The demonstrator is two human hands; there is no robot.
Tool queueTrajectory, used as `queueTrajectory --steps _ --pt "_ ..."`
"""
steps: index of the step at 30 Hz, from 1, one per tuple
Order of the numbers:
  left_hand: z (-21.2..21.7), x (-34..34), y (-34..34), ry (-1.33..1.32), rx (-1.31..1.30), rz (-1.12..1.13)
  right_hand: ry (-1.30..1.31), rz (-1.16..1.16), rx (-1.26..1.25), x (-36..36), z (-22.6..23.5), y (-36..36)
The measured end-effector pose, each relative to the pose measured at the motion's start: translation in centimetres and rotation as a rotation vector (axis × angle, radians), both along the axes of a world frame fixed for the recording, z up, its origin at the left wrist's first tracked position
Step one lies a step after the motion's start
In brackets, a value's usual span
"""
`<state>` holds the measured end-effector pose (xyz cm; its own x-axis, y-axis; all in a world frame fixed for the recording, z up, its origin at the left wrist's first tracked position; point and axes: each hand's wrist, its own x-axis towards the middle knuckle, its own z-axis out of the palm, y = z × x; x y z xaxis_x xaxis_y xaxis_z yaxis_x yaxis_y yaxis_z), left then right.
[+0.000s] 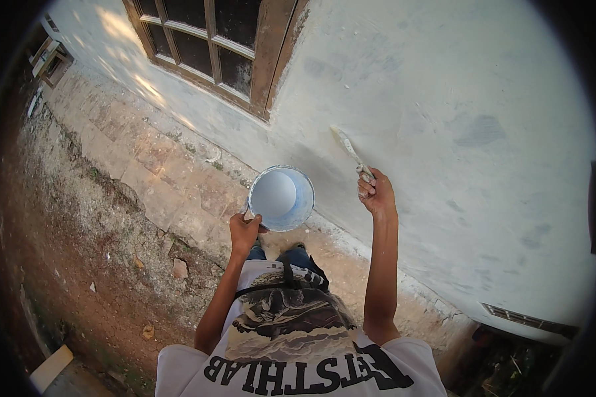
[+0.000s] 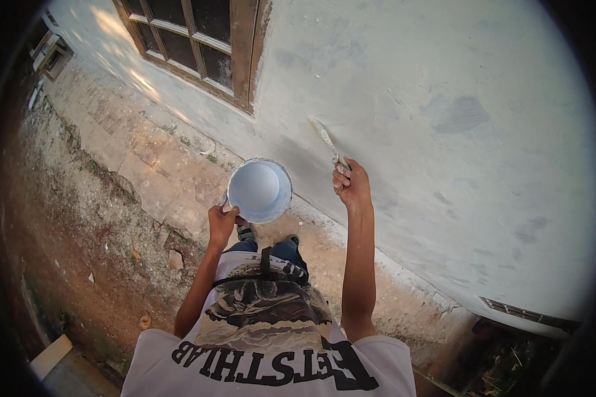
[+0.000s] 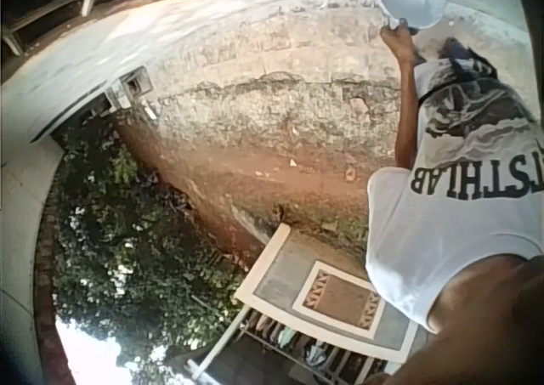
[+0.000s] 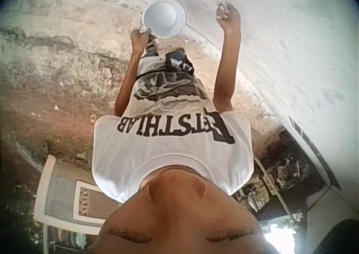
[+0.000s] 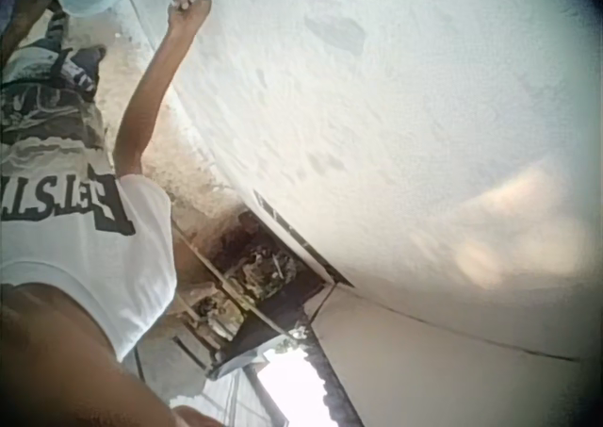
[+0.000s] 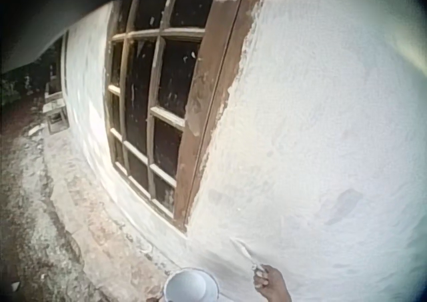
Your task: The person paints an exterior wall with a brush, applying white paint from a bucket.
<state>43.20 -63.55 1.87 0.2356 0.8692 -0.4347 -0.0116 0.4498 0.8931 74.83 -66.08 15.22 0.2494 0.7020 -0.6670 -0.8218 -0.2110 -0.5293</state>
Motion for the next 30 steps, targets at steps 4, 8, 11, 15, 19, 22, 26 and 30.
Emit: queueTrajectory --steps 4,8,11,15,19,22,26,30 --pt "-0.4 -0.2 0.0 0.004 0.002 0.017 -0.105 -0.139 -0.002 2.3 5.1 -3.4" --pt "-0.8 -0.3 0.0 -0.001 0.001 0.034 -0.122 -0.163 0.051 2.2 7.3 -7.3" --pt "-1.6 -0.4 -0.2 -0.007 0.020 0.026 -0.195 -0.038 -0.021 -0.1 6.6 -6.7" --pt "-0.7 0.1 -0.1 0.027 0.021 -0.029 -0.120 -0.004 -0.028 0.0 2.9 -3.5" --pt "-0.4 0.4 0.1 0.000 0.015 -0.036 -0.208 -0.051 -0.009 2.0 3.1 -2.8" --pt "-0.8 0.4 0.5 0.023 0.007 -0.047 -0.214 -0.113 0.026 3.6 6.0 -5.6" --pt "-0.7 0.6 0.7 0.018 0.011 -0.039 -0.222 -0.179 0.053 1.7 7.6 -9.5" --pt "-0.9 0.4 0.5 0.003 0.032 -0.040 -0.174 -0.101 0.003 -0.5 6.4 -8.3"
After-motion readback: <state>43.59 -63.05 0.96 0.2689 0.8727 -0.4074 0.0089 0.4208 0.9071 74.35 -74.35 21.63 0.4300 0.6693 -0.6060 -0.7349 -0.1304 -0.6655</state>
